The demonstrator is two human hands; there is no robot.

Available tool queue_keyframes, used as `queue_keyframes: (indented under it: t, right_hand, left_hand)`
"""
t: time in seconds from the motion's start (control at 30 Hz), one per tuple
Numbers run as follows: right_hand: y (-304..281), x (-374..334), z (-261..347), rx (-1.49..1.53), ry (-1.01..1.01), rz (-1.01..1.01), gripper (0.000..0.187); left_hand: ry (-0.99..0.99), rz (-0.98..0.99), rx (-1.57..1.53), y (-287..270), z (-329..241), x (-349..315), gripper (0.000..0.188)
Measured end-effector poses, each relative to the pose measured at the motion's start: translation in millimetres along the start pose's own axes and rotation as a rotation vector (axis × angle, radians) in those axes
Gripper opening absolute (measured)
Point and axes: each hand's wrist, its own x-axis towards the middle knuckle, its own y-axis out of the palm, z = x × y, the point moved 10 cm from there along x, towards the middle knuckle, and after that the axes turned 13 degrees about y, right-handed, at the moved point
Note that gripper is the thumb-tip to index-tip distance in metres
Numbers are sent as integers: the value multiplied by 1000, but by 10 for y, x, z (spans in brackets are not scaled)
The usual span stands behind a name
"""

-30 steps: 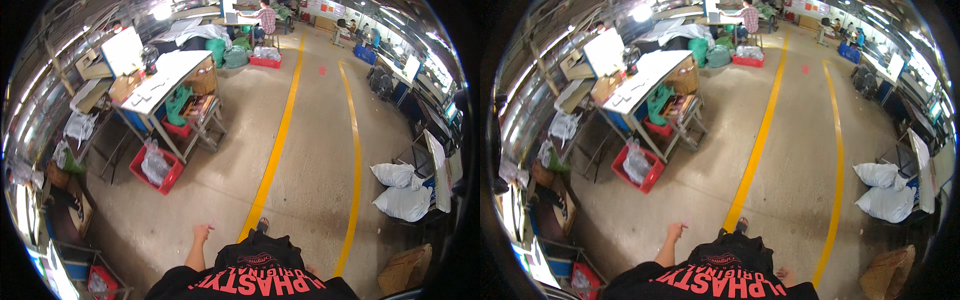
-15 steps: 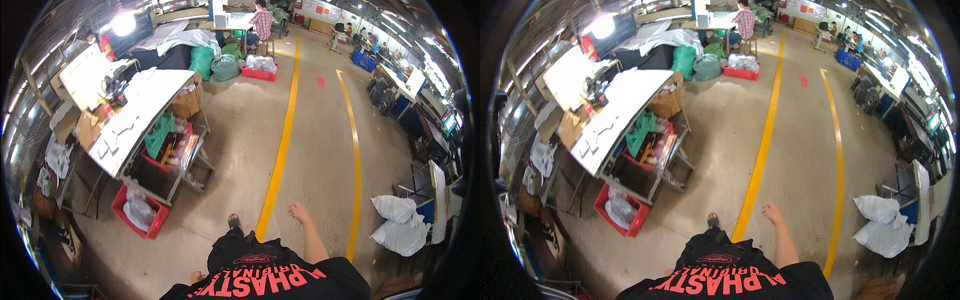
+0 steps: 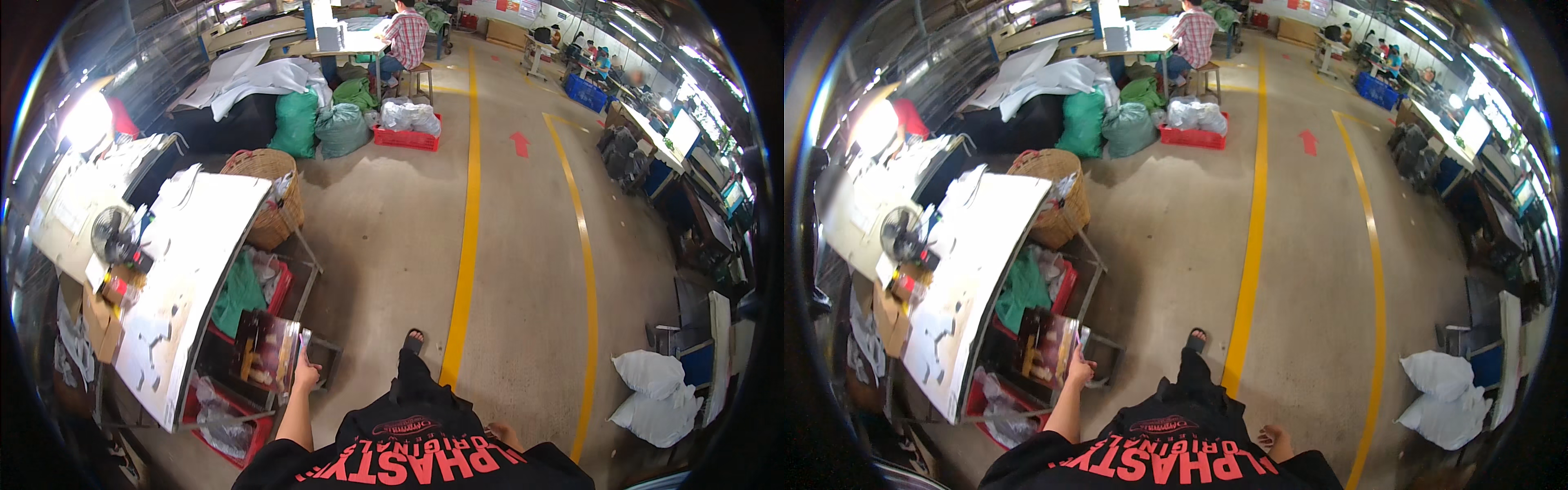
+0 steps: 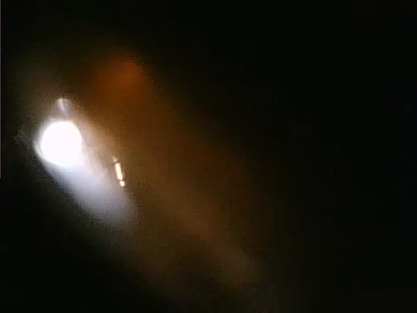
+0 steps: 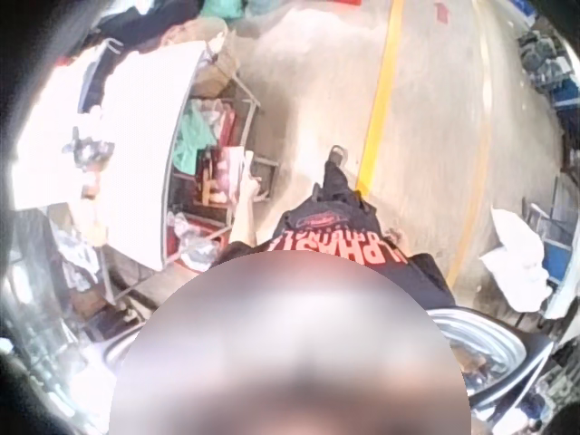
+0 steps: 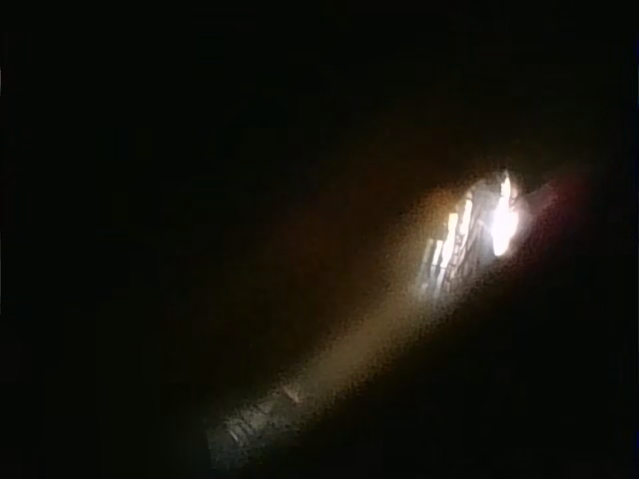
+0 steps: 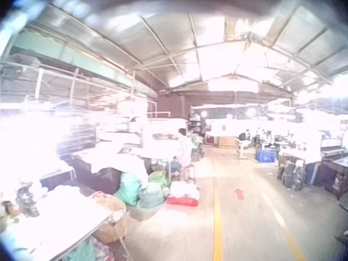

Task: The person picks up and stacks fabric shoe parts on a table, then walks through the factory floor to another workstation. They pick up plastic bags containing parts, open them, and place the contents on the table while another worker sorts nearby.

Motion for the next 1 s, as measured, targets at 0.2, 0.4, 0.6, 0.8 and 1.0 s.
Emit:
queue_keyframes:
  t: [0.2, 0.4, 0.6, 0.8, 1.0]
  right_hand:
    - [-712, -541, 2638, 609, -635, 391, 28]
    - [-1112, -1863, 6388, -250, -764, -303, 27]
    - [-1064, -3667, 8371, -545, -1056, -225, 23]
    - [-1027, -4294, 9198, -1001, -890, -88, 34]
    - [-1072, -4890, 9712, -1072, -842, 193, 34]
  left_hand:
    - [-246, -3, 1, 661, -498, 1024, 82]
    - [-396, 63, -47, 1051, -686, 1556, 40]
    - [-405, 190, 115, 924, -1139, 2755, 29]
    - [-79, 320, 276, 1092, -2993, 4815, 26]
    - [189, 889, 737, 1784, -5258, 6003, 28]
